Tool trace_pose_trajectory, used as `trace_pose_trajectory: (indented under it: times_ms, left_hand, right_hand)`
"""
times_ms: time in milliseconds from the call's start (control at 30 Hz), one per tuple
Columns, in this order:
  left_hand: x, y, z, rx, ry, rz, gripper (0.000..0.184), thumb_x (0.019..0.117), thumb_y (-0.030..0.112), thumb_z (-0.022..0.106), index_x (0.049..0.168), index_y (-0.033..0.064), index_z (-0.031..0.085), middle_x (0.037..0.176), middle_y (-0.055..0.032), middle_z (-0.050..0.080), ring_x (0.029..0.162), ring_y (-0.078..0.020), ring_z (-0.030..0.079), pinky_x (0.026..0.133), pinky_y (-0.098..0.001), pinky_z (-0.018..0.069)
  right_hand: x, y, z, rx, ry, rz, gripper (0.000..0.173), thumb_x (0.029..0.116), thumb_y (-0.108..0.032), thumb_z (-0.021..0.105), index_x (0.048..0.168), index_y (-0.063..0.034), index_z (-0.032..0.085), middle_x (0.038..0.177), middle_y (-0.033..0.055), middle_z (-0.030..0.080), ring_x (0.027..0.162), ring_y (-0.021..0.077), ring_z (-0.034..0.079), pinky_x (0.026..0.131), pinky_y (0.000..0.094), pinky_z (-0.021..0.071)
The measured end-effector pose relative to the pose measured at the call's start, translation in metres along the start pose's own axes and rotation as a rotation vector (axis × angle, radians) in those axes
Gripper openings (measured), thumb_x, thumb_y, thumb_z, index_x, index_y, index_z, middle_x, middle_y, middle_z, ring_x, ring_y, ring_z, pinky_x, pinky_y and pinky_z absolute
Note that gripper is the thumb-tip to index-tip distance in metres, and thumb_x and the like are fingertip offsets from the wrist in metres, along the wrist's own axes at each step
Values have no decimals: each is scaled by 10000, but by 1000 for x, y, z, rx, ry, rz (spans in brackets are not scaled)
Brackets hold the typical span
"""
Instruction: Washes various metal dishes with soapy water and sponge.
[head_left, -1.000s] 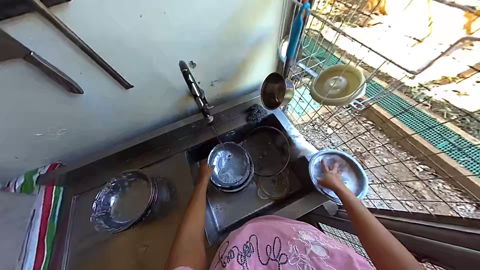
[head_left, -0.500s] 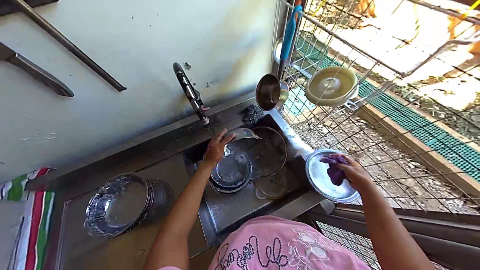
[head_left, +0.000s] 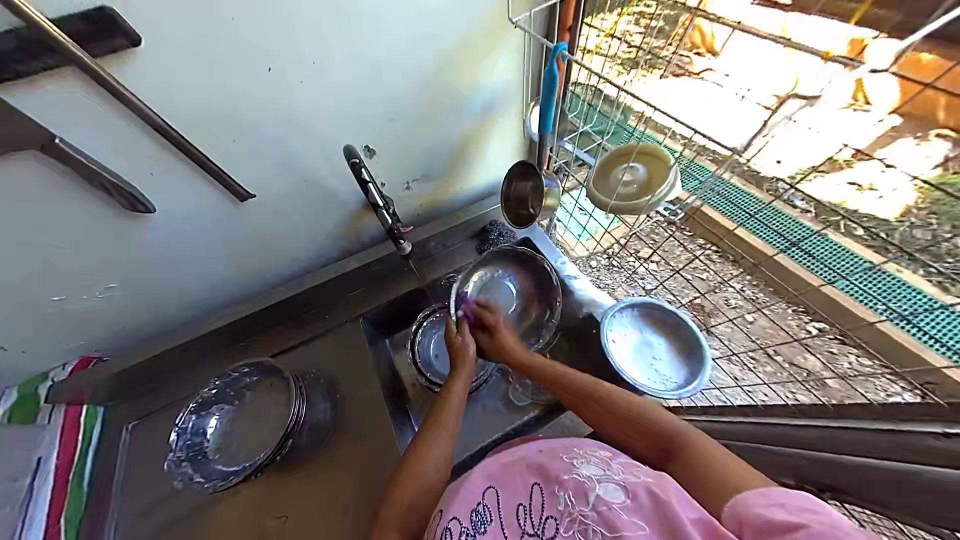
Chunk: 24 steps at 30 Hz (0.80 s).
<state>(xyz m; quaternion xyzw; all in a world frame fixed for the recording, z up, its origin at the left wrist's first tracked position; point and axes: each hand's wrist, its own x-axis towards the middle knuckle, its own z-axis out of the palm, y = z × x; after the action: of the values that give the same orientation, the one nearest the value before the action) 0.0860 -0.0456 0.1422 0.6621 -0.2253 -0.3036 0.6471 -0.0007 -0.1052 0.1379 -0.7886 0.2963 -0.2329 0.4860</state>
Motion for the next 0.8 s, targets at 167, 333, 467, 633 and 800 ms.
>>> trace_pose_trajectory:
  times_ms: [167,333,467,633,800]
  left_hand:
    - [-5,-3,-39,-208,121,-274,524,1125,197,339,1593,-5,219,1611,-250,301,1460,-301,371,1188,-462,334]
    - [-24,1,-6,-345,-95,-417,514,1138,307,237,1581,46,246,1535,-203,419,1354,-260,485,1100,-456,434]
    - [-16,0,-12,-341,-25,-354,529,1139,320,194,1489,-36,366,1399,-224,518,1227,-238,554,1034,-410,470]
    - [-28,-11,-24,-248,-108,-435,528,1137,296,252,1601,49,203,1573,-232,366,1388,-292,461,1117,-473,422]
    - [-28,-19,4,-326,-155,-398,523,1136,318,184,1542,6,289,1438,-207,497,1256,-232,545,1045,-408,469]
  right_hand:
    - [-3,9,-48,-657,-489,-49,498,947,34,555,1384,-181,653,1613,146,415,1523,440,282,1145,721,283]
    - [14,7,-16,-494,-109,-15,469,1041,-156,506,1483,2,514,1645,252,303,1545,477,197,1228,667,187]
    - [-20,2,-29,-434,-549,-72,502,1051,-146,509,1535,-24,452,1666,191,296,1562,407,203,1254,598,181]
    - [-9,31,-83,-804,-442,-9,539,985,56,453,1507,-66,503,1683,158,271,1572,416,158,1243,665,103]
    - [-16,23,-20,-367,-420,-9,504,1068,-214,472,1511,25,461,1680,228,229,1570,435,140,1244,651,109]
